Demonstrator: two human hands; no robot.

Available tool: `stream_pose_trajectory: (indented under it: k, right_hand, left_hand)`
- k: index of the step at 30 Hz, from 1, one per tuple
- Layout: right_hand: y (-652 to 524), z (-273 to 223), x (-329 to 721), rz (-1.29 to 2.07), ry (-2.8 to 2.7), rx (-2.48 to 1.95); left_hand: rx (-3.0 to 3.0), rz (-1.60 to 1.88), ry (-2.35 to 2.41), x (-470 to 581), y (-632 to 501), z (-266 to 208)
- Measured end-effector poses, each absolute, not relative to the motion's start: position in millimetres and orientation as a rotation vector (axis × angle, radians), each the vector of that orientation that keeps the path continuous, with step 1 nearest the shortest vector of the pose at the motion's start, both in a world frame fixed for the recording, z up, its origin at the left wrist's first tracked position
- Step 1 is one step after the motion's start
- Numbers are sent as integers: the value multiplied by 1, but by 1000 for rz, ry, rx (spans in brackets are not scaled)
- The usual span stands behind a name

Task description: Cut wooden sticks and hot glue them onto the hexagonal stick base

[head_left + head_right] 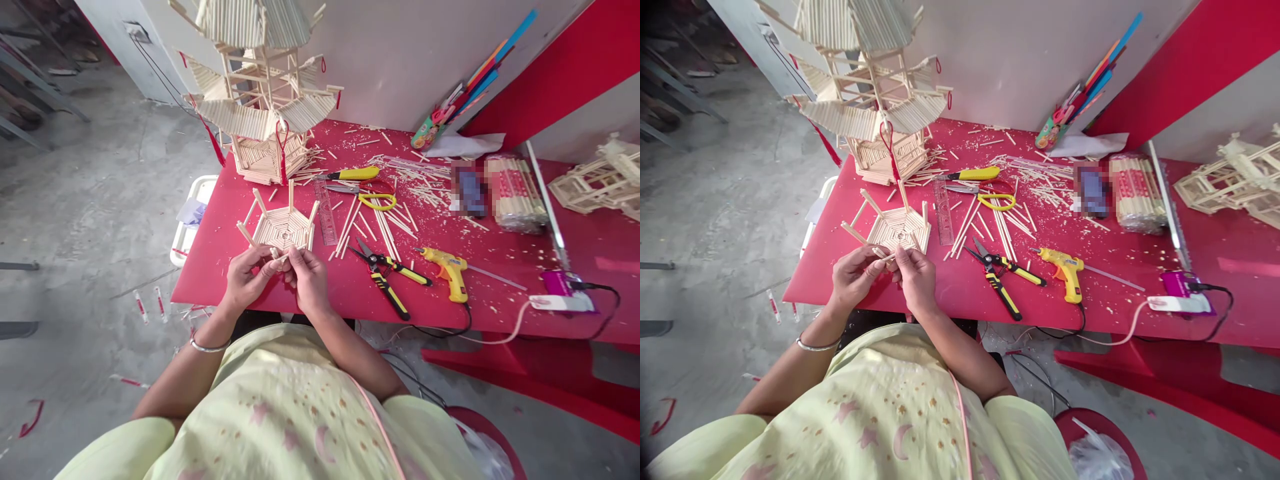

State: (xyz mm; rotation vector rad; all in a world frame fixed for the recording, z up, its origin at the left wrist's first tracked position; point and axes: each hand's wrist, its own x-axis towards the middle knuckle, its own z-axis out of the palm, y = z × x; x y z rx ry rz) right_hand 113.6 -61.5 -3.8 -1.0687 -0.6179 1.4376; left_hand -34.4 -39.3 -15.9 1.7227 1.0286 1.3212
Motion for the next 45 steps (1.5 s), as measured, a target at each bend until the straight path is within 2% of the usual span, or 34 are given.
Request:
stream_pose_trajectory:
  k: [11, 17, 19, 21, 24, 29, 39, 45]
  right_hand:
    - [-84, 1, 136, 1481, -641, -1073]
    - [-101, 7, 152, 1392, -814, -1100]
    - [-108, 13, 158, 1359, -910, -1125]
    - [-113, 20, 165, 1304, -1054, -1150]
    - [-118, 25, 177, 1040, -1367, -1214]
    - [-117, 15, 191, 521, -1715, -1431]
    - [-115, 12, 247, 246, -1849, -1594]
    - [-129, -2, 312, -131, -1812, -2087]
  left_hand:
    - [1717, 1367, 1178, -27, -38, -25]
    - [1660, 1739, 1455, -22, -64, -11]
    - [1715, 1627, 1349, -17, -76, -4]
    - [1754, 1366, 1173, -8, -84, 2]
    - [1679, 1180, 1000, 11, -88, 7]
    - [1653, 1153, 966, 42, -82, 10]
    - [1492, 941, 1159, 55, -66, -16]
    - [1550, 890, 1259, 36, -50, -28]
